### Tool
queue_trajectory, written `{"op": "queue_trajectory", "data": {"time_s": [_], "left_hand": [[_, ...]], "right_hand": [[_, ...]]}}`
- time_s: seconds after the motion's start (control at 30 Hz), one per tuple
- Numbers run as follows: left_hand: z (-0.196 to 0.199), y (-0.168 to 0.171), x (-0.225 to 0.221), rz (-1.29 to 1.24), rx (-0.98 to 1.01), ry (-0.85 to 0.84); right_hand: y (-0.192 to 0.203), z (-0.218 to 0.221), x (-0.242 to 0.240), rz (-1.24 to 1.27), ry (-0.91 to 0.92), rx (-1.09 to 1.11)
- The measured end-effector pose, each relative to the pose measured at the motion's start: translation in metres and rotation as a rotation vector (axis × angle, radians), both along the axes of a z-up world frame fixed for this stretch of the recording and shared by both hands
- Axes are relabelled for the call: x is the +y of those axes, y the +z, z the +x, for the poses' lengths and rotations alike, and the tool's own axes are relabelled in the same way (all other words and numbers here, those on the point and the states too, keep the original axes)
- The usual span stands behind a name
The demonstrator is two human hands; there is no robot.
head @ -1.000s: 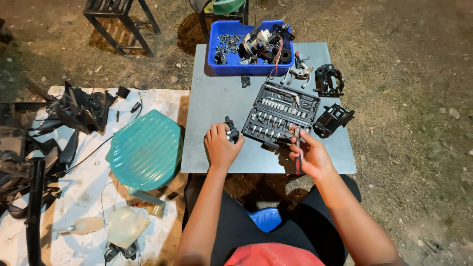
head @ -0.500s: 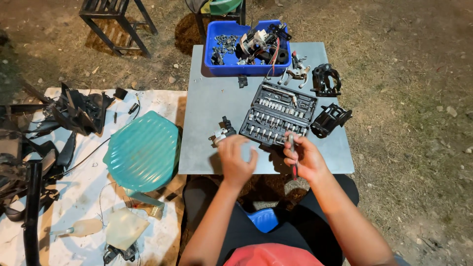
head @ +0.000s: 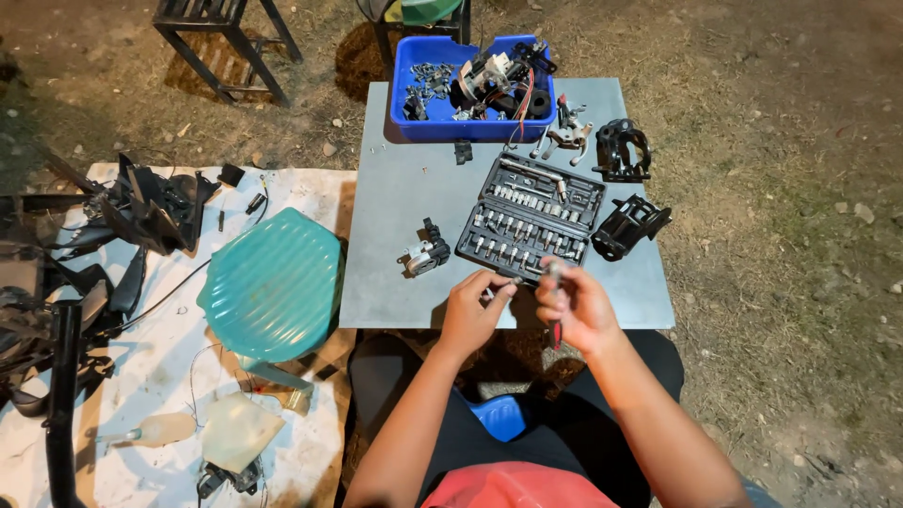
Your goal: The person sits outdoors at night at a small table with a motorcycle part and works on it by hand, using a socket wrench set and a screwdriver to loosen, fit and tighten fasteners on the component, repeatedly picking sockets from the case and repositioning the part while working.
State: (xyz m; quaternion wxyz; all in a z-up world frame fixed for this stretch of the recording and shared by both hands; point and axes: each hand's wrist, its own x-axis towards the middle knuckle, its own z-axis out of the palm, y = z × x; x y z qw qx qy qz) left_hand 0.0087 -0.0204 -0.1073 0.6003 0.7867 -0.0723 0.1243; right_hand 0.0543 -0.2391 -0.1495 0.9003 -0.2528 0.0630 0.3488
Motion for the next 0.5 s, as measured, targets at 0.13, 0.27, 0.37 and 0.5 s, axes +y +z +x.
{"op": "queue_trajectory", "data": {"time_s": [0.13,0.27,0.37,0.5], "left_hand": [[0.001,0.003,0.002,-0.003,0.046,0.042],[0.006,0.004,-0.003,0.045,-0.002,-0.032],[0.011,0.001,-0.009,0.075,-0.03,-0.089],[0.019,0.003,-0.017,0.102,-0.05,-0.149]], "right_hand": [[0.037,-0.002,0.0,0.069,-0.18,-0.054],[0.049,-0.007,0.005,-0.412,-0.127,-0.264],[0.05,-0.006,0.006,-0.814,-0.057,-0.36],[0.038,0.007,-0.003,-0.958,-0.029,-0.436]]}}
